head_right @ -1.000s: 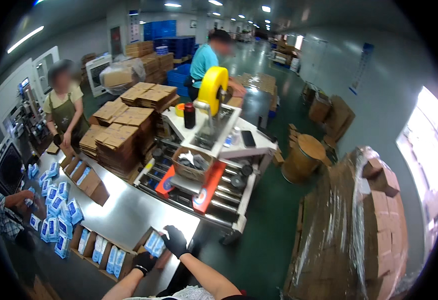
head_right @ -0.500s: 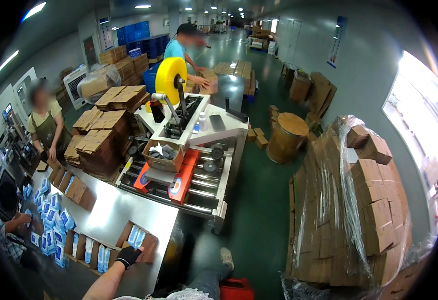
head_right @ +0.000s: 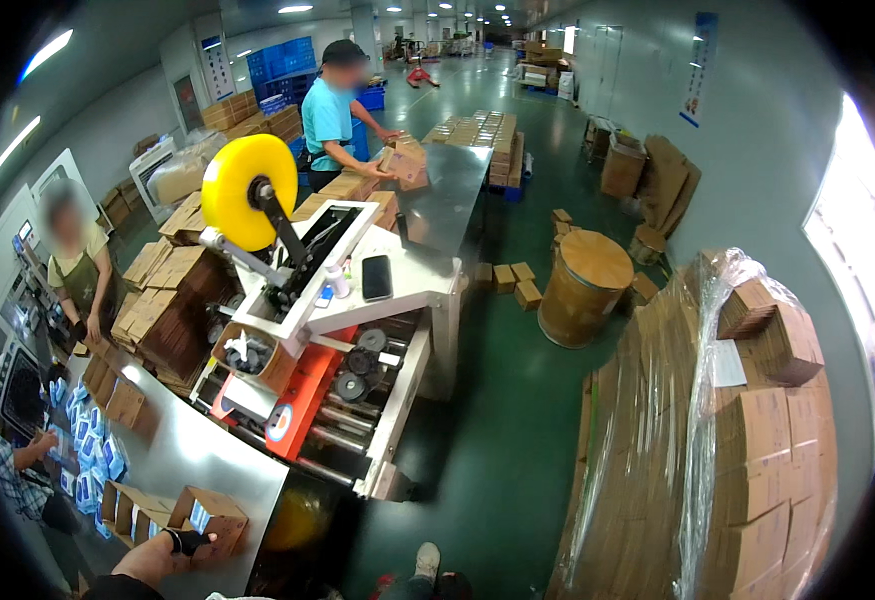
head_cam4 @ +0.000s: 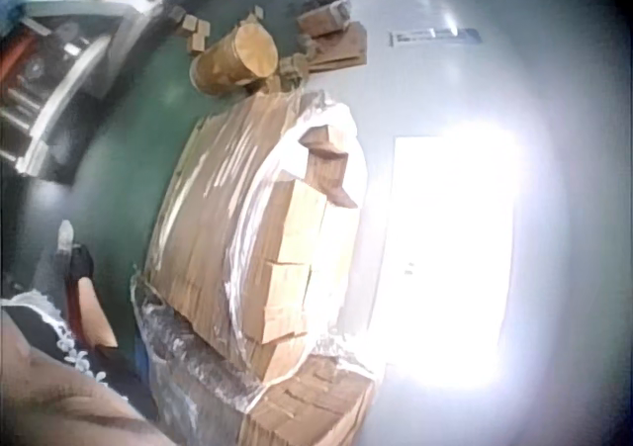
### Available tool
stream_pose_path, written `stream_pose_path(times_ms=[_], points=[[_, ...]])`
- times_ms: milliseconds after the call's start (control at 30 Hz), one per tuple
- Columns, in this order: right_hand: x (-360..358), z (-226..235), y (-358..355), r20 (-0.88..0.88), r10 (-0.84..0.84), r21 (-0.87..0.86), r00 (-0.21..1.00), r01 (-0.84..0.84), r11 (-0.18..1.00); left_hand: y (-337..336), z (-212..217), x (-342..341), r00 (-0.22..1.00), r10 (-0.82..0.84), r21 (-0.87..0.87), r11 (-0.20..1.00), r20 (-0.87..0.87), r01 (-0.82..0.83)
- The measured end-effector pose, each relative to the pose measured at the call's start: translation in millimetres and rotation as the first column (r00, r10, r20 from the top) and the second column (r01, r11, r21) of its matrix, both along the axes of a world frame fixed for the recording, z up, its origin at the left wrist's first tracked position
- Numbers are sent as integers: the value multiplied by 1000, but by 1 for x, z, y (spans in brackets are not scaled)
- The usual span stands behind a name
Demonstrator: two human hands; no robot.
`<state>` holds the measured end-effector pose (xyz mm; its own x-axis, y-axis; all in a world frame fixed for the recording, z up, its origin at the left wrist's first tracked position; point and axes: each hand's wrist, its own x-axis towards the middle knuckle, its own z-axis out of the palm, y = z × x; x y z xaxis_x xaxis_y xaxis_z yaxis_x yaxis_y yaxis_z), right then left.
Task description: The person packs blue packages of wipes into cardboard boxes by hand on a metal table, closing the boxes and placing them aside.
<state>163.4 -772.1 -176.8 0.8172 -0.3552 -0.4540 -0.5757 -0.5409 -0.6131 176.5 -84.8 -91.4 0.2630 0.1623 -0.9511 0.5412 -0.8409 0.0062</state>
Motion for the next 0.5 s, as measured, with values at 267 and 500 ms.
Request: stream_pose_path(times_ms=[267,500], points=[[77,16,-58,65,6,33,998,-8,999,-96,49,42,996,-78,124,990,43,72],[97,20,-75,49,9,37,999,-11,999,-125,50,58,991,-119,136,984,55,111]])
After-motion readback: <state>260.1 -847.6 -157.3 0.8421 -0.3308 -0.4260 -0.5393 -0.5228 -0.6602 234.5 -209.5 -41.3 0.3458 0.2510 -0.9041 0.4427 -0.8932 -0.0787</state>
